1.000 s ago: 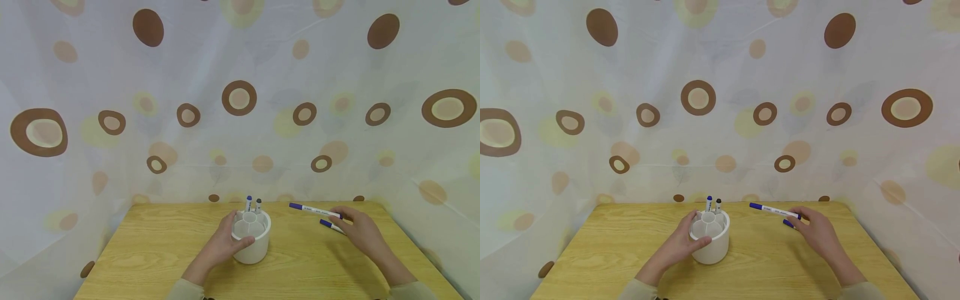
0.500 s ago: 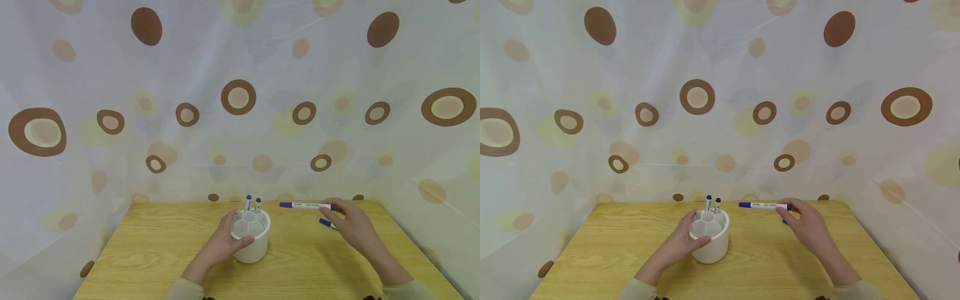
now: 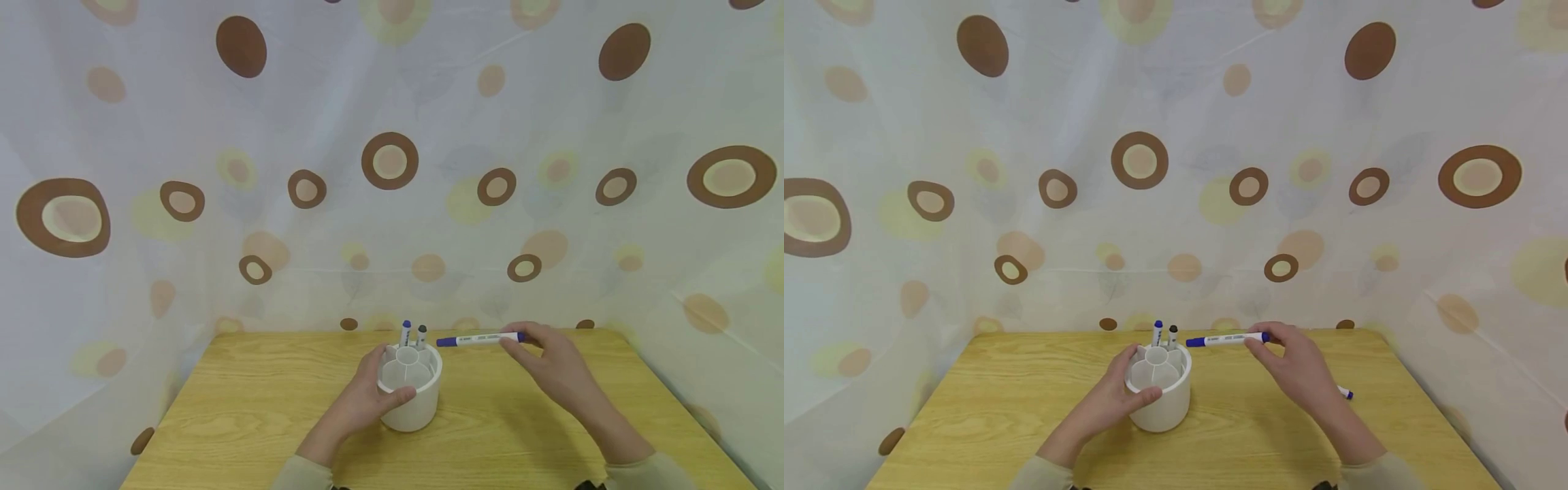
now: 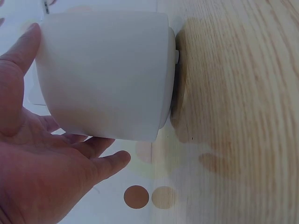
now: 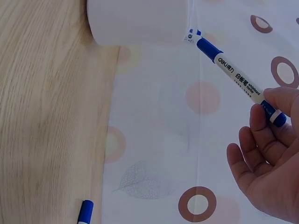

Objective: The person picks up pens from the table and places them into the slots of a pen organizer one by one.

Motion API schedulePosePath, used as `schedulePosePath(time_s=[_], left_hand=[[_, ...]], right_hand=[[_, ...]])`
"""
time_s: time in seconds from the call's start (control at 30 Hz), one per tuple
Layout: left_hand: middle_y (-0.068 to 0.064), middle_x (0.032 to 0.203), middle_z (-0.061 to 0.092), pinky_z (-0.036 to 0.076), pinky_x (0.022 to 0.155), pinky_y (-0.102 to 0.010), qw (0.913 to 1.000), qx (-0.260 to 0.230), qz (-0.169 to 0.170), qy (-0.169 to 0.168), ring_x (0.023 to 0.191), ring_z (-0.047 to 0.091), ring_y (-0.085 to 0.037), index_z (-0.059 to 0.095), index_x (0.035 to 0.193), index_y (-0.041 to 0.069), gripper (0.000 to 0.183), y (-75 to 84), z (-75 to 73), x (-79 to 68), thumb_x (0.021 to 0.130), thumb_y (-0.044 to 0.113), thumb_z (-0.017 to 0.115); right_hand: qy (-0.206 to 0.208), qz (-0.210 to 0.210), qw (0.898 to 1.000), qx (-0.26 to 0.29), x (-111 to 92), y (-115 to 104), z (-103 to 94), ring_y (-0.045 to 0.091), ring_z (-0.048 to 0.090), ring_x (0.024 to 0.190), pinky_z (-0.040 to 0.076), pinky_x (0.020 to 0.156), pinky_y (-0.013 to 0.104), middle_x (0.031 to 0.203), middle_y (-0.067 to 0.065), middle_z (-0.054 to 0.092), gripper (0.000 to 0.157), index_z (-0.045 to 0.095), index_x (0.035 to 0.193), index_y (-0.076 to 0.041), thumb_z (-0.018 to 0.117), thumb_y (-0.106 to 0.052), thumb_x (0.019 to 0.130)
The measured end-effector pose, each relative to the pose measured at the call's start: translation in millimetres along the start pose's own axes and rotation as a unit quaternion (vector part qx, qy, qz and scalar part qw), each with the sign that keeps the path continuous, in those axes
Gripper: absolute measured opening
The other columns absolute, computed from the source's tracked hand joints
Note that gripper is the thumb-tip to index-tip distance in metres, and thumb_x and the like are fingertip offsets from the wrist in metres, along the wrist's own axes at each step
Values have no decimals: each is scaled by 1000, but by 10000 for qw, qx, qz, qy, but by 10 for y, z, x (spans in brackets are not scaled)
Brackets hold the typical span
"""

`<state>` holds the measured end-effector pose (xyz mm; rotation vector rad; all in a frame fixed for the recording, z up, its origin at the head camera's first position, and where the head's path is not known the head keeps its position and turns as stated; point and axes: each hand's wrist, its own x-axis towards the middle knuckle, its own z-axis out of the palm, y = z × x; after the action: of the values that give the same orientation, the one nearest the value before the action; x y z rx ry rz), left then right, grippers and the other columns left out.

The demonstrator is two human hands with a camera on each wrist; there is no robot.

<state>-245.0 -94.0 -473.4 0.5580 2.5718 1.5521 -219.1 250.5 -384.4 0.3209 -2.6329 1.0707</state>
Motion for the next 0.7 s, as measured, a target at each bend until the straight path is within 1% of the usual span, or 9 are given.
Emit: schedulePosePath(time_s=[0.23, 0.37, 0.7], left_hand=[[-24, 163, 41, 44, 117, -70, 10000, -50, -21, -27, 143, 52, -44, 25, 170, 2, 105, 13, -8, 1, 97, 49, 85], [-23, 163, 42, 44, 117, -70, 10000, -33, -17, -35, 143, 52, -43, 26, 170, 2, 104, 6, -7, 5, 97, 49, 85], [-24, 162, 42, 45, 117, -70, 10000, -60, 56, -44, 142, 52, -43, 26, 169, 1, 103, 6, -13, 9, 98, 48, 85]], right_hand=[[-122, -92, 9998, 138, 42, -70, 96, 38, 64, 128, 51, 106, 68, 120, 5, 75, 28, 79, 126, -11, 72, -34, 110], [-150, -130, 9997, 145, 55, -96, 141, 39, 65, 127, 52, 104, 68, 120, 5, 75, 27, 80, 124, -13, 73, -34, 110], [-170, -118, 9996, 195, 70, -126, 159, 39, 64, 129, 53, 104, 68, 119, 5, 73, 25, 80, 124, -15, 74, -33, 109]])
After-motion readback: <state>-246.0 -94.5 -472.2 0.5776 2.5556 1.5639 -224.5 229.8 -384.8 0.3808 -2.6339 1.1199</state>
